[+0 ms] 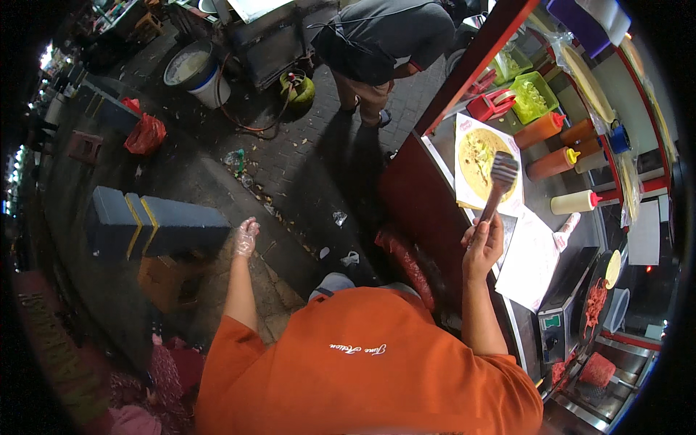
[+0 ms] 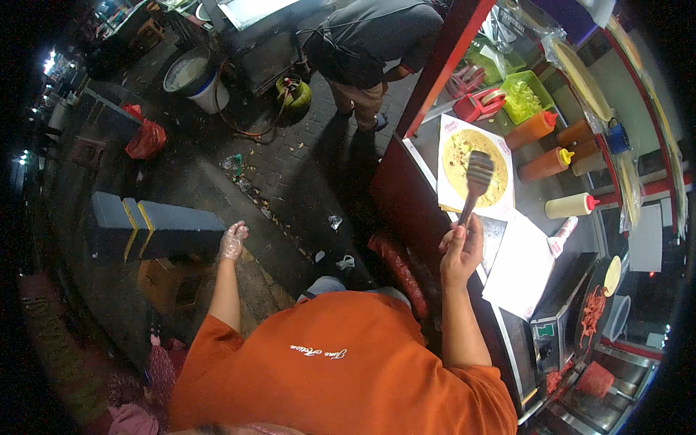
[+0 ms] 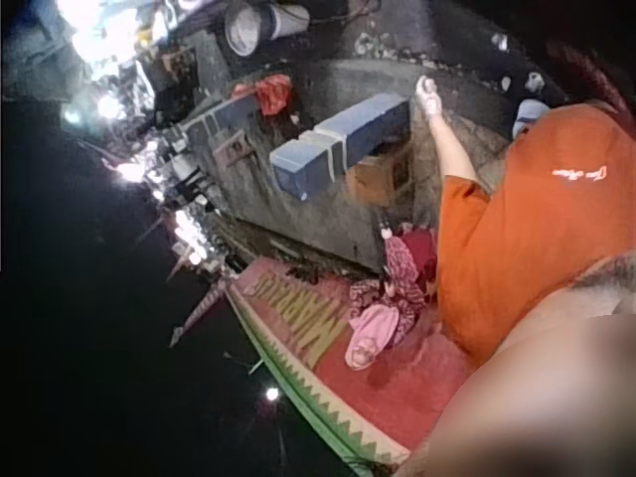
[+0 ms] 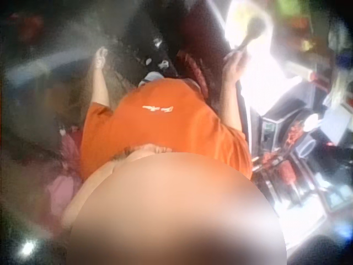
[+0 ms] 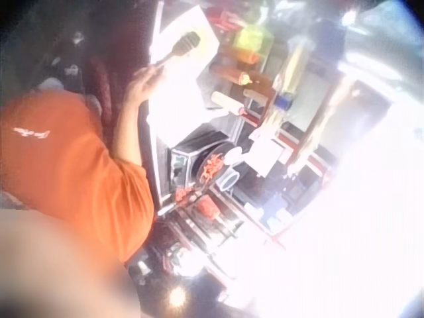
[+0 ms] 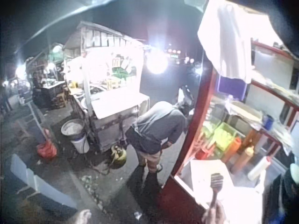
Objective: The person assembles tacos by placing shredded lettuce and sliced meat onto tortillas, then adding sauces. The person folds the tortillas and places them into paper wrappers.
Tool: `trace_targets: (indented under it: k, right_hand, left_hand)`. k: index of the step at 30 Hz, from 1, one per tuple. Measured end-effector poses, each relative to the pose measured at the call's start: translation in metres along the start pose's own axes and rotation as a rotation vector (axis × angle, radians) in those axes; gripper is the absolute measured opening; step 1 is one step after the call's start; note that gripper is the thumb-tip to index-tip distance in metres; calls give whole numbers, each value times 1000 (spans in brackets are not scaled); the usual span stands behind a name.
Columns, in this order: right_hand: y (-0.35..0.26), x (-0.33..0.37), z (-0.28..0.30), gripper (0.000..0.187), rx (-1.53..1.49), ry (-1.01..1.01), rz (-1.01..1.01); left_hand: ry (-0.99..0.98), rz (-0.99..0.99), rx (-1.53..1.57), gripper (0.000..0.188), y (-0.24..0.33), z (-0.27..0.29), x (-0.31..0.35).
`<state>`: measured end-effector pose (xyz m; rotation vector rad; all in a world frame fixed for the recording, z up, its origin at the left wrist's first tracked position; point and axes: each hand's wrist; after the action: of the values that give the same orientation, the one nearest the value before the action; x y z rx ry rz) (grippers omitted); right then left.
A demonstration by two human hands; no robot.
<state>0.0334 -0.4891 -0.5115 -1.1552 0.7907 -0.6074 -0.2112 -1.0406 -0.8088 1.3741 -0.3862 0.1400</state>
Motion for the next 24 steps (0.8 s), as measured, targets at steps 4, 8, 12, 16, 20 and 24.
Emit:
trace_targets:
  k: [4,8,12,16,20,24]
  right_hand:
    - [16,-11,-12,48,74,-64,3]
    - [42,-24,-16,45,58,-67,22]
    - [66,-37,-15,46,44,-126,-39]
    - [78,-46,-16,45,68,-134,-30]
    - [86,-48,-18,43,151,-141,53]
    - [97,-44,-13,42,327,-124,166]
  left_hand:
    - [-9,128,-161,38,2,-9,-9]
    - [-93,308,-186,39,-62,-26,36]
    - [-286,534,-755,41,-111,-54,112]
    - [-355,881,-588,47,-115,-95,189]
    - [-488,842,-498,46,-107,-115,228]
    - [-510,798,-536,44,-96,-110,216]
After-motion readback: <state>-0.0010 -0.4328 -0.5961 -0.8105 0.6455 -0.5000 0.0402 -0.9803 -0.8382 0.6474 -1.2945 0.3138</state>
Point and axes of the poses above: each hand's wrist, its own x-axis away from the middle knuckle, its own z-axis out of the back of the hand, y = z × x, and after that the axes turned 9 degrees about x, right-handed
